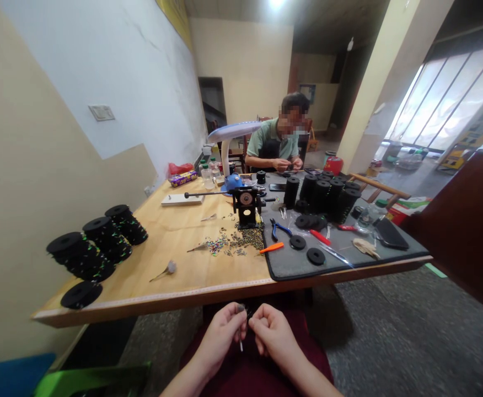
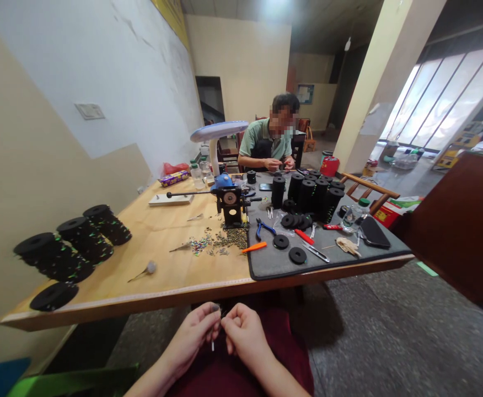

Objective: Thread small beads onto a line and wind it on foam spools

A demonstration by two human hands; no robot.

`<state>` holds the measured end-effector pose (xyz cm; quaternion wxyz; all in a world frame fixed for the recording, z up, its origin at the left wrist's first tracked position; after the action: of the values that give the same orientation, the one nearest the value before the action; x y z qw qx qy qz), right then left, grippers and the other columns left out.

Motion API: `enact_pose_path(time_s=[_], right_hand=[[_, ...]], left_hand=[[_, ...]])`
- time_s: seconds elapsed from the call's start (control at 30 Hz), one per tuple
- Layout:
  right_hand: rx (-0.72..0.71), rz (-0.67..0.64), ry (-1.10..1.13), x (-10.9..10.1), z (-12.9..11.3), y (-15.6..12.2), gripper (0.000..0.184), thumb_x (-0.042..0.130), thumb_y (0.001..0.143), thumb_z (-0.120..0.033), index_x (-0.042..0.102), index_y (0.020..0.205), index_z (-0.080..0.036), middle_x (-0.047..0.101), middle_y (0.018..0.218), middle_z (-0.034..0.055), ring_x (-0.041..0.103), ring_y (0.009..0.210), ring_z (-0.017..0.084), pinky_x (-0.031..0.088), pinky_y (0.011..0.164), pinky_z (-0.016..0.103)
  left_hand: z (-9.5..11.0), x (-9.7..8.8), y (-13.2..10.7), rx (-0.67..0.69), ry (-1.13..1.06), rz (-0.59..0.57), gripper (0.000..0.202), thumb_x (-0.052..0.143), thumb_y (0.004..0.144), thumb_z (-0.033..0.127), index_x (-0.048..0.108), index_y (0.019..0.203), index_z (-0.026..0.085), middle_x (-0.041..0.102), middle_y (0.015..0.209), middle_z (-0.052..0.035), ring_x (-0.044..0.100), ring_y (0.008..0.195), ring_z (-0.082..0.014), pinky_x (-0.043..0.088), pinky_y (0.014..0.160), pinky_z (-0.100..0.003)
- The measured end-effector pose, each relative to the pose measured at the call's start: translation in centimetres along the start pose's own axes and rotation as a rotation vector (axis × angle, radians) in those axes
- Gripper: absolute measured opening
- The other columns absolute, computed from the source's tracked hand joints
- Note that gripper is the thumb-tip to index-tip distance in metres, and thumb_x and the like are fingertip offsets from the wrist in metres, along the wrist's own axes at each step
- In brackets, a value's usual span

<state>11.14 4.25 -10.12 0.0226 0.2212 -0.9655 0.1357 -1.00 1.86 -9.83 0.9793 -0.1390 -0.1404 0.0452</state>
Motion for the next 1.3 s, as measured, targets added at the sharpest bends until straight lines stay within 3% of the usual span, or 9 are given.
enact_pose_path(time_s=[0.53,0.87,1.3], right_hand=[[-0.021,0.050,0.020,-0.37,0.35,0.51,0.042,0.062,0.070,-0.058,0.046,0.069,-0.020,0.047,0.033,-0.0103,0.030,0.026,0.004,0.020,0.031,0.016],[-0.020,0.027,0.054,-0.40,0.40,0.75,0.047,0.064,0.066,-0.062,0.050,0.075,-0.018,0.046,0.033,-0.0109,0.031,0.026,0.004,0.021,0.031,0.016],[-0.014,0.038,0.076,-0.62,0.34,0.66,0.051,0.063,0.068,-0.062,0.050,0.088,-0.016,0.050,0.037,-0.0107,0.032,0.028,0.004,0.023,0.033,0.016]], left_hand=[[0.46,0.47,-0.19,0.020,0.154,-0.028,0.034,0.069,0.071,0.045,0.051,0.070,0.017,0.050,0.047,0.0067,0.041,0.041,-0.0061,0.029,0.042,-0.018],[0.38,0.91,-0.47,0.085,0.233,-0.086,0.034,0.069,0.071,0.047,0.054,0.069,0.017,0.056,0.052,0.0034,0.050,0.046,-0.0096,0.038,0.047,-0.021],[0.66,0.61,-0.38,0.049,0.099,-0.032,0.035,0.071,0.069,0.048,0.056,0.075,0.016,0.059,0.058,0.0027,0.053,0.052,-0.0101,0.039,0.048,-0.020]])
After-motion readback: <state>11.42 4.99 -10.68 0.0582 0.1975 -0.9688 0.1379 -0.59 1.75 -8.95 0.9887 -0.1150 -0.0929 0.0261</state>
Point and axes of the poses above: each hand's wrist, its own y-axis towards the middle knuckle, its own x-axis out of the palm, z = x × y, the point moved 4 cm from there along y, towards the middle knuckle
